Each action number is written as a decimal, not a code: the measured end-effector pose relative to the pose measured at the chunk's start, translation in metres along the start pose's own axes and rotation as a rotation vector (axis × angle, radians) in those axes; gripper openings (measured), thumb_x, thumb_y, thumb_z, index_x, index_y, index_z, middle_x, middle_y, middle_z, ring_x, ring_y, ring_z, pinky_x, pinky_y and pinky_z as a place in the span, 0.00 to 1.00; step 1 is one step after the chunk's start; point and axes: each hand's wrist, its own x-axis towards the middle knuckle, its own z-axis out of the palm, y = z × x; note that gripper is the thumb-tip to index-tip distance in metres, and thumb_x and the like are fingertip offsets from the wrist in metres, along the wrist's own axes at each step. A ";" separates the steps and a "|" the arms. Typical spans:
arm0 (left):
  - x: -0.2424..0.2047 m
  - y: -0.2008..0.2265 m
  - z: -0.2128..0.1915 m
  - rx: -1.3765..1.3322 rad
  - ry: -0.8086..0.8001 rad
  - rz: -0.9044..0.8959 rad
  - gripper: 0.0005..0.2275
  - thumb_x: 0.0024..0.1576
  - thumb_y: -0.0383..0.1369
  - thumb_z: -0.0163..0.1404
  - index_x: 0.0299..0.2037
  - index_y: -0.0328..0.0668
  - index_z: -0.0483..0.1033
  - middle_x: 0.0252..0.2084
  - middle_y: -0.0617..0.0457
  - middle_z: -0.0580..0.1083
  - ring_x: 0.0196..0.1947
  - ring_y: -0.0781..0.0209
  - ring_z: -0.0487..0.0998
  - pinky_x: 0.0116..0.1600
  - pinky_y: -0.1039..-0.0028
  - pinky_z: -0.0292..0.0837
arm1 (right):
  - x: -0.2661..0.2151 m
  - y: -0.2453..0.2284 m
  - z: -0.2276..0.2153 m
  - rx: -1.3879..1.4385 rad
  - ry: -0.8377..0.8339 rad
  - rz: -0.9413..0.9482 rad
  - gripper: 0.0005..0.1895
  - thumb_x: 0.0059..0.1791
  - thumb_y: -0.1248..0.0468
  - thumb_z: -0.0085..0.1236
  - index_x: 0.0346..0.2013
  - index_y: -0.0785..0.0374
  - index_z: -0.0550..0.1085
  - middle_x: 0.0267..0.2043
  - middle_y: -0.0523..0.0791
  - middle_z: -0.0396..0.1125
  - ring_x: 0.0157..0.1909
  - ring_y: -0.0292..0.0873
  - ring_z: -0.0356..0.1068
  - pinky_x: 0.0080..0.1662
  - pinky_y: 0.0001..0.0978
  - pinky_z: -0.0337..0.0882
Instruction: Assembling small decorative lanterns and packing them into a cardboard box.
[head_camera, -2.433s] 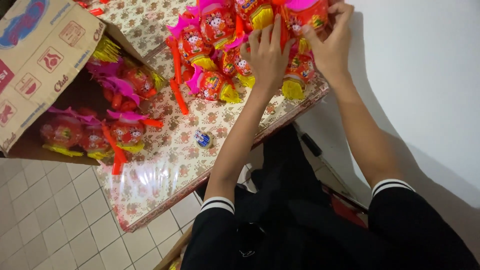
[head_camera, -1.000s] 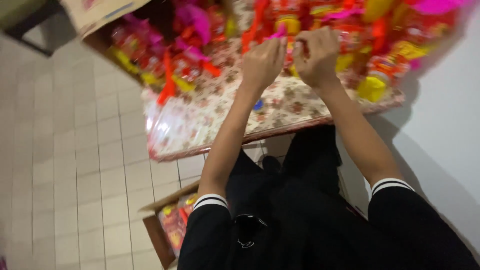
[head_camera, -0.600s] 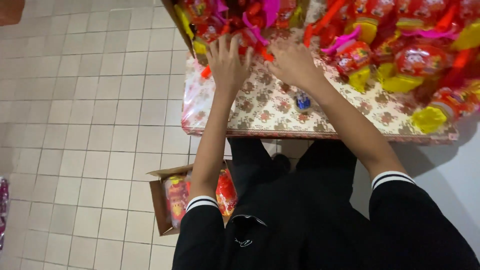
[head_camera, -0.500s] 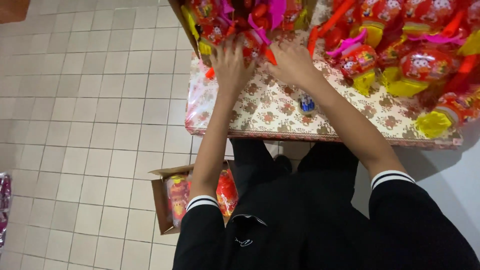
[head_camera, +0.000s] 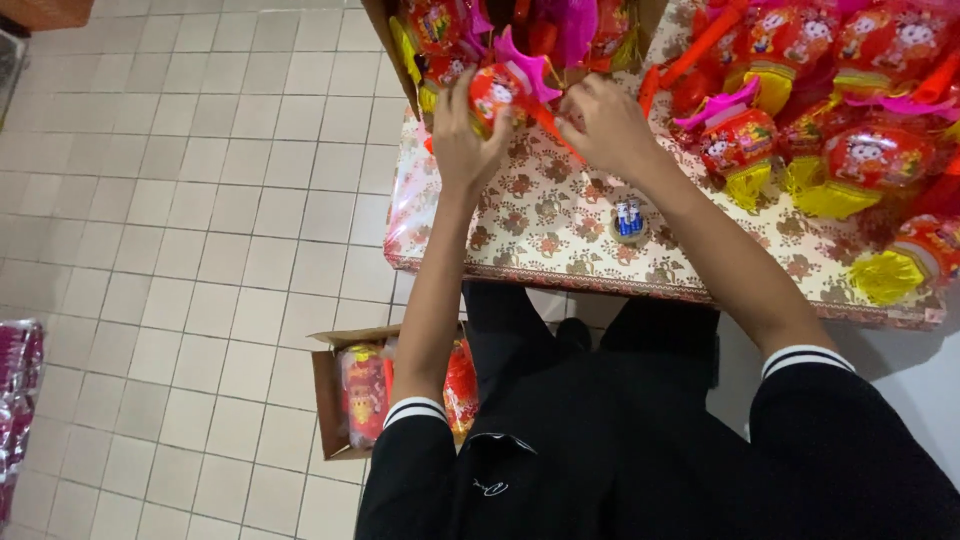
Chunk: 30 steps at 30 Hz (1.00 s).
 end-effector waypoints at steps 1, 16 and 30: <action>0.003 0.007 -0.007 0.004 0.003 -0.002 0.28 0.59 0.54 0.46 0.66 0.53 0.62 0.56 0.41 0.75 0.56 0.49 0.76 0.61 0.51 0.76 | -0.001 -0.005 -0.007 0.001 -0.001 -0.005 0.13 0.56 0.57 0.53 0.49 0.63 0.72 0.57 0.54 0.65 0.61 0.54 0.64 0.63 0.57 0.66; -0.014 -0.007 -0.083 -0.717 0.045 -0.136 0.15 0.59 0.30 0.38 0.54 0.37 0.69 0.50 0.41 0.75 0.49 0.48 0.79 0.51 0.55 0.85 | -0.021 -0.017 -0.054 0.149 -0.191 0.186 0.19 0.57 0.66 0.55 0.61 0.71 0.66 0.25 0.46 0.66 0.19 0.39 0.64 0.26 0.28 0.71; -0.063 -0.034 -0.064 -0.140 0.152 -0.007 0.24 0.63 0.32 0.46 0.71 0.49 0.63 0.68 0.47 0.63 0.65 0.47 0.62 0.65 0.57 0.61 | -0.054 0.045 -0.036 -0.099 -0.039 -0.049 0.25 0.54 0.38 0.47 0.50 0.53 0.74 0.52 0.50 0.74 0.47 0.66 0.75 0.43 0.60 0.75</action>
